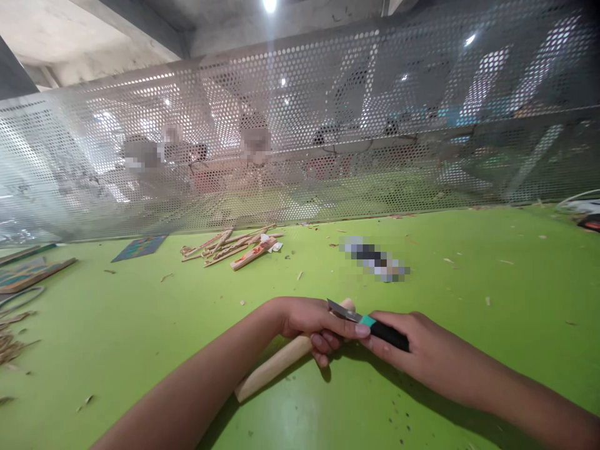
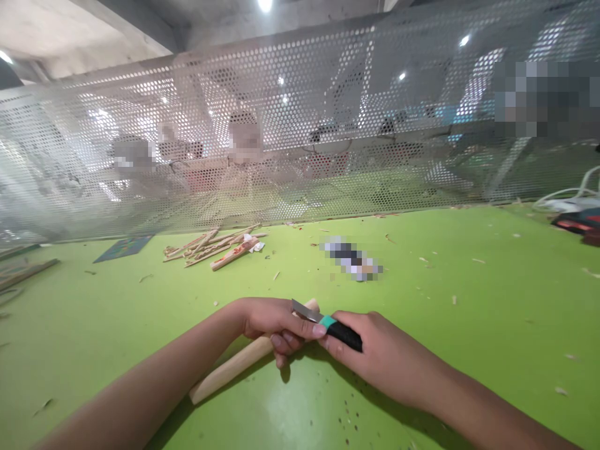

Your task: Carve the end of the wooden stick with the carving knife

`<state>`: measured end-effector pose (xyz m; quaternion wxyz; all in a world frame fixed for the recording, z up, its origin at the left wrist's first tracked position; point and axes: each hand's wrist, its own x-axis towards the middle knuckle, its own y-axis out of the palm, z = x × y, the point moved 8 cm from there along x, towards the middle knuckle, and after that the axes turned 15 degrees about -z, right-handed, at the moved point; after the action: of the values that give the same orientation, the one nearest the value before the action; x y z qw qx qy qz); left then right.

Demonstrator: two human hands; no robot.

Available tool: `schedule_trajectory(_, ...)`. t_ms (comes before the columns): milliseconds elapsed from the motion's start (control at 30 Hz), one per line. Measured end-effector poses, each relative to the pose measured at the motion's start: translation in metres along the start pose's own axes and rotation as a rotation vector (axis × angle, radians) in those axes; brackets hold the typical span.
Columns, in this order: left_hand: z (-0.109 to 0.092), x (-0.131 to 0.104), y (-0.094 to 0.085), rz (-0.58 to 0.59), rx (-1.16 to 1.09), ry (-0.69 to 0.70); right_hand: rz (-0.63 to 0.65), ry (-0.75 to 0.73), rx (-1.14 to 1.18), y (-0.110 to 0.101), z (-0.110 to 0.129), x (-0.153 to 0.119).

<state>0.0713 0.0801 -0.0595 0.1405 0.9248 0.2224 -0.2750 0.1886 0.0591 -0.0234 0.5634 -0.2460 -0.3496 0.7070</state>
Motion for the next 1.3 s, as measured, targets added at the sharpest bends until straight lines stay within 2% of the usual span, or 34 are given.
schedule_trajectory(567, 0.0000, -0.0022, 0.0005, 0.006, -0.010, -0.019, 0.017, 0.020, 0.012, 0.0017, -0.0022, 0.0000)
schedule_trajectory(1300, -0.0037, -0.0062, 0.0024, -0.009, -0.026, -0.020, -0.027, 0.001, -0.016, 0.0007, -0.0045, 0.0006)
